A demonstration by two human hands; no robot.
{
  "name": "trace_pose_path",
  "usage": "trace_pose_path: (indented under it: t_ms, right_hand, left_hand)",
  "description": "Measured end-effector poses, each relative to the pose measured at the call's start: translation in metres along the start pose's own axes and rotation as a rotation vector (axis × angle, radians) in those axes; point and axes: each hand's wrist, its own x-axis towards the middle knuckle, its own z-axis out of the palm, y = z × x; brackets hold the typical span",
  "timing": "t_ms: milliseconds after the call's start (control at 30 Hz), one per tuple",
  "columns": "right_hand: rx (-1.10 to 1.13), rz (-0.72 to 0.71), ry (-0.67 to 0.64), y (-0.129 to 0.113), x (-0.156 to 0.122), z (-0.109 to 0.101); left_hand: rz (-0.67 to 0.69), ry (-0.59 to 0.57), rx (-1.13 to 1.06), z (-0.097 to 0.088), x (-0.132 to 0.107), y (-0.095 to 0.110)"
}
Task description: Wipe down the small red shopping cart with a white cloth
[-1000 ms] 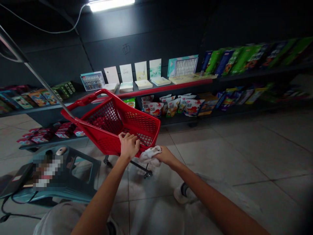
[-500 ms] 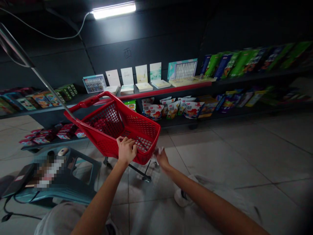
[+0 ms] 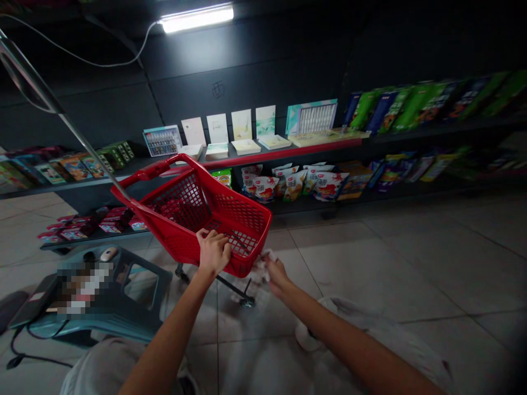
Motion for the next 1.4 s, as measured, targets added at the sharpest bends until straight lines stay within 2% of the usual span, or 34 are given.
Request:
trace_pose_path:
  t_ms: [67,133,200,300,367,433,533,700,867,967,1067,1200,1300,1400]
  right_hand:
    - [0.101,0.054,0.192,-0.024,0.032,-0.009]
    - [0.111,0.041,0.243,-0.039,0.052,-0.014]
    - [0.005,-0.023,0.208,-0.038,0.057,-0.017]
    - [-0.181,-0.088,0.122,-0.013,0.041,-0.018]
    - [-0.169,-0.018,0.064,0.003,0.030,-0.019]
    - [-0.058,0.111,0.032,0.007,0.027,-0.020]
    - [0.101,0.234,0.050,-0.011,0.035,-0.023]
    - [0.185,0.207,0.072,-0.055,0.046,-0.025]
    - [0.244,0.078,0.150,-0.093,0.049,-0.024]
    - [0.196,-0.017,0.144,-0.114,0.055,-0.025]
    - [0.008,-0.139,0.066,-0.129,0.056,-0.025]
    - [-0.234,-0.386,-0.101,-0.142,0.051,-0.019]
    - [-0.297,-0.500,-0.182,-0.150,0.048,-0.014]
    - [-0.319,-0.553,-0.217,-0.155,0.048,-0.011]
  left_hand:
    - [0.007,0.004,-0.012,-0.002,-0.002,0.000]
    - [0.021,0.007,-0.020,-0.003,-0.004,-0.001]
    - [0.030,-0.001,-0.024,-0.005,-0.007,-0.003]
    - [0.033,-0.022,-0.029,-0.010,-0.012,-0.006]
    - [0.042,-0.044,-0.041,-0.016,-0.015,-0.008]
    - [0.056,-0.070,-0.056,-0.022,-0.018,-0.010]
    - [0.081,-0.105,-0.074,-0.031,-0.023,-0.014]
    - [0.104,-0.136,-0.104,-0.039,-0.031,-0.013]
    - [0.111,-0.159,-0.143,-0.042,-0.035,-0.009]
    - [0.124,-0.195,-0.156,-0.045,-0.037,-0.009]
    - [0.150,-0.217,-0.163,-0.047,-0.040,-0.010]
    - [0.185,-0.218,-0.193,-0.050,-0.043,-0.010]
    - [0.212,-0.233,-0.236,-0.051,-0.043,-0.009]
    - [0.216,-0.230,-0.275,-0.051,-0.041,-0.006]
